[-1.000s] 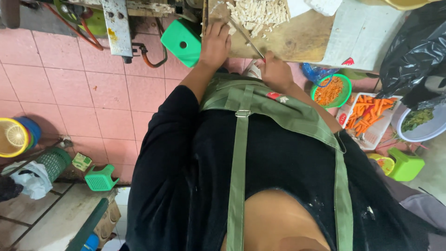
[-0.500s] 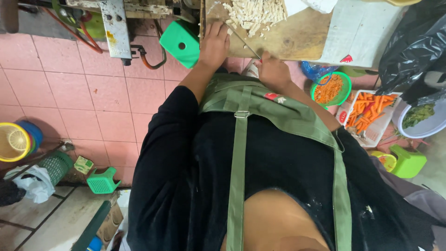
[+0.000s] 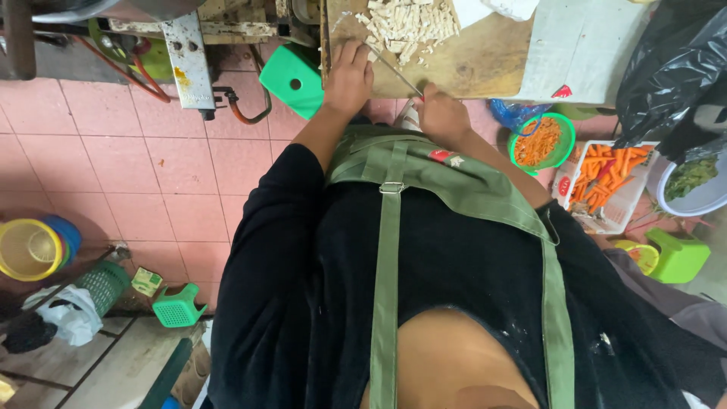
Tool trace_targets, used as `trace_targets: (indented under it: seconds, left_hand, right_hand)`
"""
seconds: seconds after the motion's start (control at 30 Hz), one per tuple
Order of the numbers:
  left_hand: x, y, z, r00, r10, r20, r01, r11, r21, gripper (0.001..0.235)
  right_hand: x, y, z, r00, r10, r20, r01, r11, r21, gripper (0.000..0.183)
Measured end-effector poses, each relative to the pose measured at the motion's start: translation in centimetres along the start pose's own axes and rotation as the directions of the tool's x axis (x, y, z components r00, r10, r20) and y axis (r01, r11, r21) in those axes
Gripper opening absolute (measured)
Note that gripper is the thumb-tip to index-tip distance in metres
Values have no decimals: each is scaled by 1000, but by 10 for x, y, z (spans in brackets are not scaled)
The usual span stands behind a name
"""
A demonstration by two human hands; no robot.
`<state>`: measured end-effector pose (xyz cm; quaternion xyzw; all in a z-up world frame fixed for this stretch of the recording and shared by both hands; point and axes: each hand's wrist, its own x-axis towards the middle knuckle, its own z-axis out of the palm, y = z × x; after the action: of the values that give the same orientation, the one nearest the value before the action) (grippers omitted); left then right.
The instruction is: Slicing tofu into thin strips on a wooden cutting board with a knife.
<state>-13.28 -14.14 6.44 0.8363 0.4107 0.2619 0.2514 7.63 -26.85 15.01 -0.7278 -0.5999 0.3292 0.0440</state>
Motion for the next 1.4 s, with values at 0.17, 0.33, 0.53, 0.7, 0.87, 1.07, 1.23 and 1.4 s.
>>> trace_targets:
  seconds: [0.17, 0.33, 0.53, 0.7, 0.87, 1.07, 1.23, 1.4]
  left_hand:
    - [-2, 2, -7, 999, 11, -35, -12, 999, -45, 27]
    - [1, 0, -2, 999, 25, -41, -26, 999, -37, 26]
    - [2, -4, 4, 996, 47, -81, -49, 999, -21, 25]
    - [0, -2, 3, 997, 31, -73, -33, 999, -33, 22]
    - [10, 15, -17, 995, 54, -79, -60, 996, -72, 36]
    - [29, -32, 16, 1000, -20, -17, 19, 999, -48, 30]
    - [63, -15, -11, 994, 44, 100, -48, 998, 37, 42]
    - [73, 37, -16, 880, 330, 342, -394, 909, 138, 52]
  right_hand:
    - [0, 1, 0, 1000, 20, -20, -19, 998, 59, 37]
    - [-5, -2, -4, 1000, -26, -15, 27, 999, 45, 39]
    - [0, -4, -4, 1000, -3, -17, 4, 998, 57, 38]
    - [-4, 3, 0, 998, 23, 61, -22, 999, -23, 40]
    - [6, -3, -2, 1000, -11, 2, 11, 1000, 0, 38]
    - [-5, 22, -10, 993, -24, -114, 43, 984, 171, 37]
    - [-20, 42, -24, 952, 112, -285, -17, 948, 316, 34]
    - [-32, 57, -23, 907, 248, -341, -81, 896, 437, 35]
